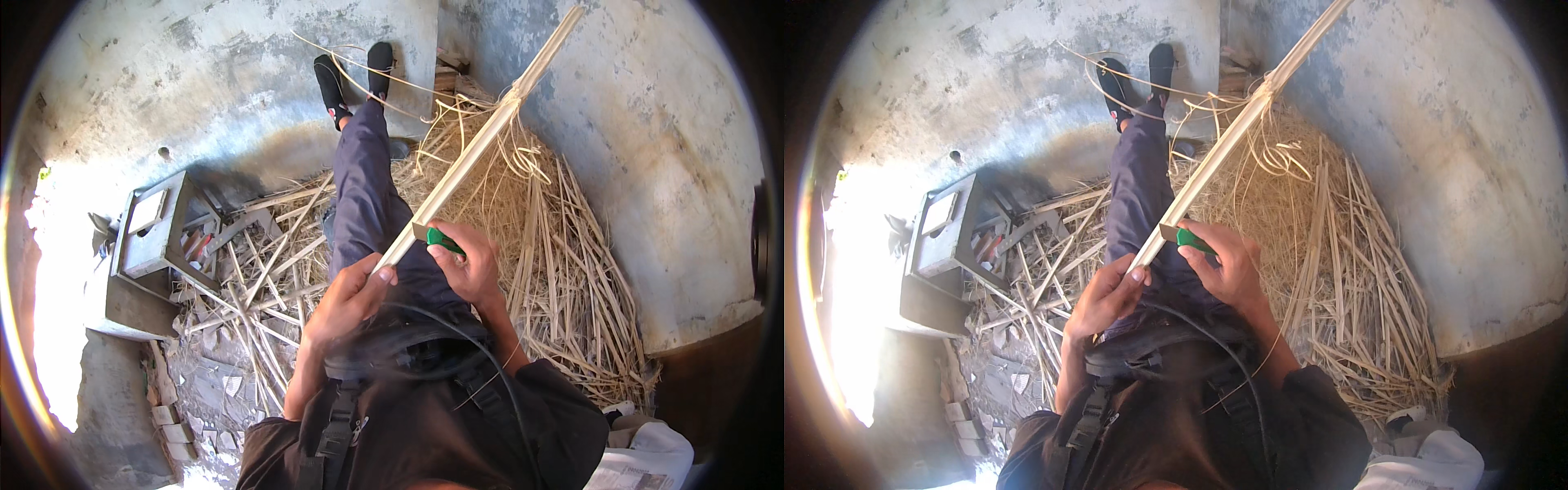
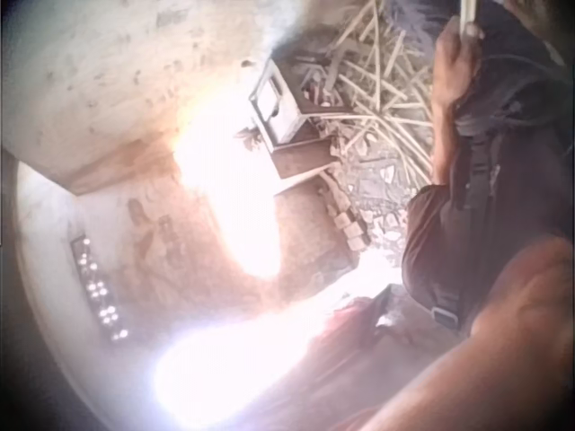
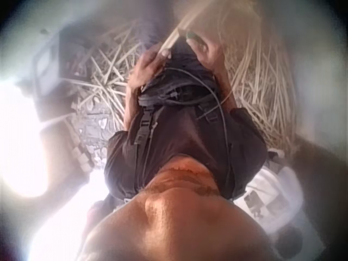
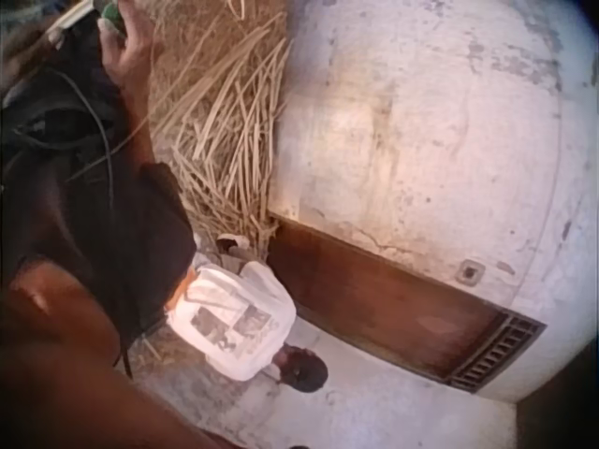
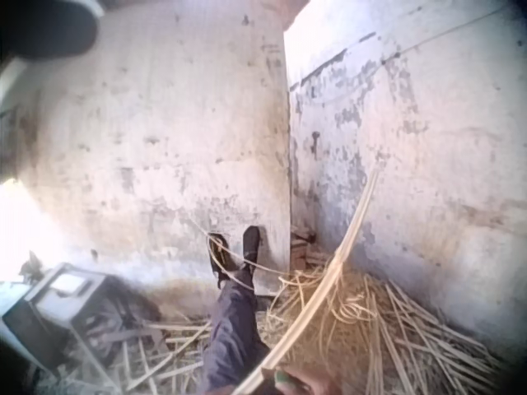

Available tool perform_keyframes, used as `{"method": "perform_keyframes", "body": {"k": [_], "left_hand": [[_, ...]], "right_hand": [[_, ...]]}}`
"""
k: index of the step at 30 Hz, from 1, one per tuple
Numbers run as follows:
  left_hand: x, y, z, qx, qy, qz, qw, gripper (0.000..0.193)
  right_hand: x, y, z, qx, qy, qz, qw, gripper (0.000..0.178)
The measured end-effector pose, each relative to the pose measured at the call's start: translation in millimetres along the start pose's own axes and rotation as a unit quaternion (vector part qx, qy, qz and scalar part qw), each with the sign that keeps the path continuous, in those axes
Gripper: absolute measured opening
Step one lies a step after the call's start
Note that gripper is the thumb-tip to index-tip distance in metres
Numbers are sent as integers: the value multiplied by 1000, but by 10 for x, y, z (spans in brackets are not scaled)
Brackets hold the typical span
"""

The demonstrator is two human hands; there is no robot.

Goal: The person sits on a pile of straw and uses a green utility knife to peel thin strips from a long bamboo stick. They hold the stick with their left hand and scrape the blade along its length with their right hand, creating a pile of shavings on the floor.

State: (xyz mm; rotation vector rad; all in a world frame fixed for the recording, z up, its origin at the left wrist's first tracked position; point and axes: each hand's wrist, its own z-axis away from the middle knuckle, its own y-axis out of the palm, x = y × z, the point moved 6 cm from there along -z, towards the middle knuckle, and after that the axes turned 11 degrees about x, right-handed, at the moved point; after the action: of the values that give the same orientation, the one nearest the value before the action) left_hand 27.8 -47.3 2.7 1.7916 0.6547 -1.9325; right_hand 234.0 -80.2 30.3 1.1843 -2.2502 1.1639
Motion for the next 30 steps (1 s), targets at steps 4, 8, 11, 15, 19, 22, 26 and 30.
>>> {"method": "perform_keyframes", "body": {"k": [4, 8, 11, 15, 19, 22, 26, 30], "left_hand": [[61, 43, 28, 1, 9, 41, 999, 34], [184, 69, 18, 39, -15, 130, 991, 36], [236, 88, 62, 54, -53, 160, 984, 37], [265, 79, 83, 51, -57, 174, 982, 39], [278, 74, 81, 47, -67, 177, 981, 41], [333, 53, 72, 48, -65, 180, 980, 42], [361, 44, 45, 53, -48, 210, 975, 43], [341, 63, 50, 71, -61, 219, 971, 45]], "right_hand": [[19, 24, 7, -8, -34, 45, 998, 29], [-50, 46, 108, -25, -28, 54, 998, 30], [-65, 3, 122, -39, -26, 65, 997, 30], [-47, -19, 91, -39, -56, 88, 994, 31], [-98, -8, 98, -43, -69, 107, 991, 31], [-78, -40, 70, -40, -78, 133, 987, 32], [-115, -6, 48, -57, -92, 121, 987, 33], [-175, -64, 31, -55, -129, 167, 976, 33]]}}
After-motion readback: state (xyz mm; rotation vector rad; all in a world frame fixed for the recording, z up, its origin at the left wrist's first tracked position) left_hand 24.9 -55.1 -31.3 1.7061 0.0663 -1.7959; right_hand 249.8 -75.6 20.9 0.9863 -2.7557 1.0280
